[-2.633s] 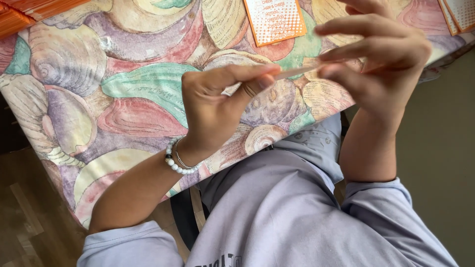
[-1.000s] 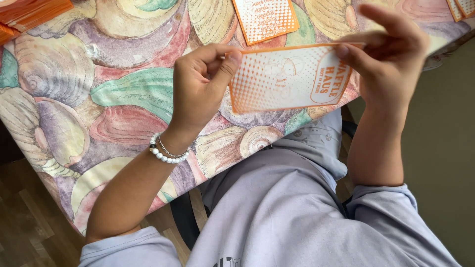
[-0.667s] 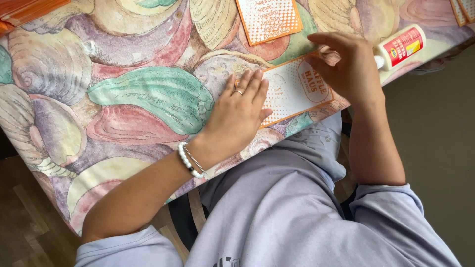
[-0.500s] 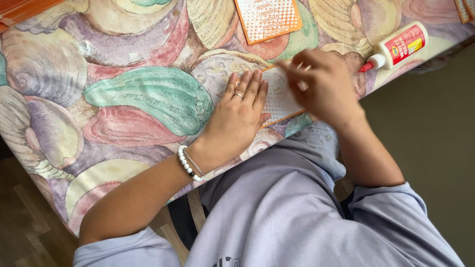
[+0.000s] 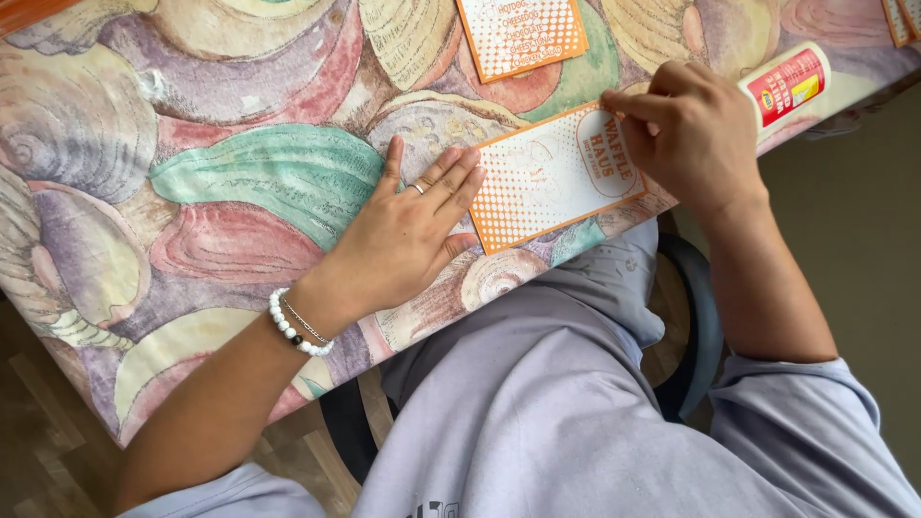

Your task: Applying glue to paper templates and folding them to assemble paper bags on a table.

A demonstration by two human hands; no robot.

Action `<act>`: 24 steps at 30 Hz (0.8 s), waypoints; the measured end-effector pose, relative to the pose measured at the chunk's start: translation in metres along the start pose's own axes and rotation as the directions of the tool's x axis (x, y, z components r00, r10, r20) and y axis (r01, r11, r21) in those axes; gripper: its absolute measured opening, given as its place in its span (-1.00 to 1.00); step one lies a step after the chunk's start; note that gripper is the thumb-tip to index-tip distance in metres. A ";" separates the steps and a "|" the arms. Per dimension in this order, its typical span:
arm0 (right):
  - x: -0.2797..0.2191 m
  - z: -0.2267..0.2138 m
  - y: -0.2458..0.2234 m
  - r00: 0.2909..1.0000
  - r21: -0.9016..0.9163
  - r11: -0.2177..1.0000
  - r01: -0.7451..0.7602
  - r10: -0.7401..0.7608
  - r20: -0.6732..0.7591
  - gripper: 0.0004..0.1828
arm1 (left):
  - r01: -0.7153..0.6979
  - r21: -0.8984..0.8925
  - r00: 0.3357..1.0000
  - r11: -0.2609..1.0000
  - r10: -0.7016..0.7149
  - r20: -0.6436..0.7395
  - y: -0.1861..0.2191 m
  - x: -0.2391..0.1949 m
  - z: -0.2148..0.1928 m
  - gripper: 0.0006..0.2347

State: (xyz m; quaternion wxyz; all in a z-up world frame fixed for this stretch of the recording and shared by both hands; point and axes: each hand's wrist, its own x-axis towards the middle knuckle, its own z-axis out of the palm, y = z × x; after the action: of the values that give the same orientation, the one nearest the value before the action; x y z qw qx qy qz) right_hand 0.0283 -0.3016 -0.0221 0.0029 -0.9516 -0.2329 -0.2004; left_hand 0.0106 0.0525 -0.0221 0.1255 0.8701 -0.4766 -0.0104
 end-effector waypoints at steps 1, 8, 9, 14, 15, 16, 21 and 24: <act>-0.005 -0.002 0.004 1.000 0.000 1.000 0.001 -0.001 0.002 -0.78 | 0.001 -0.002 1.000 1.000 -0.001 0.000 0.001 0.000 -0.001 -0.43; -0.050 -0.060 -0.037 0.889 0.336 0.823 -0.458 0.415 0.195 -0.57 | 0.019 -0.058 0.999 0.998 -0.021 -0.041 0.012 0.002 -0.003 -0.44; -0.054 -0.075 -0.051 0.759 0.380 0.664 -0.644 0.497 0.420 -0.28 | 0.036 -0.119 0.997 0.992 -0.044 -0.065 0.016 0.004 -0.003 -0.44; -0.088 -0.038 -0.111 0.679 0.768 0.151 -0.623 0.593 0.433 0.02 | 0.021 -0.208 0.996 0.978 -0.039 -0.083 0.058 0.006 -0.008 -0.41; -0.089 -0.031 -0.123 0.637 0.863 0.030 -0.504 0.688 0.348 -0.04 | -0.011 -0.282 0.994 0.959 -0.019 -0.103 0.064 0.004 -0.010 -0.42; -0.091 -0.025 -0.118 0.636 0.867 0.033 -0.498 0.694 0.339 -0.04 | -0.020 -0.275 0.994 0.961 -0.009 -0.106 0.064 0.003 -0.009 -0.42; -0.074 -0.027 -0.061 0.619 0.866 0.364 -0.342 0.781 -0.084 -0.33 | -0.212 -0.439 0.968 0.873 0.126 -0.217 0.057 0.004 -0.011 -0.50; -0.050 -0.033 0.052 0.665 0.708 0.665 -0.238 0.643 -0.380 -0.37 | -0.166 -0.444 0.972 0.880 0.072 -0.222 0.050 0.004 -0.007 -0.48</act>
State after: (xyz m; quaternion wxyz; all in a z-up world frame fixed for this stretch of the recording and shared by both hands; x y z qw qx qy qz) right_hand -0.0016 -0.3735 -0.0060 0.4311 -0.8091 -0.0169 -0.3991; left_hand -0.0272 0.0251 -0.0037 0.3753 0.7810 -0.4984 -0.0284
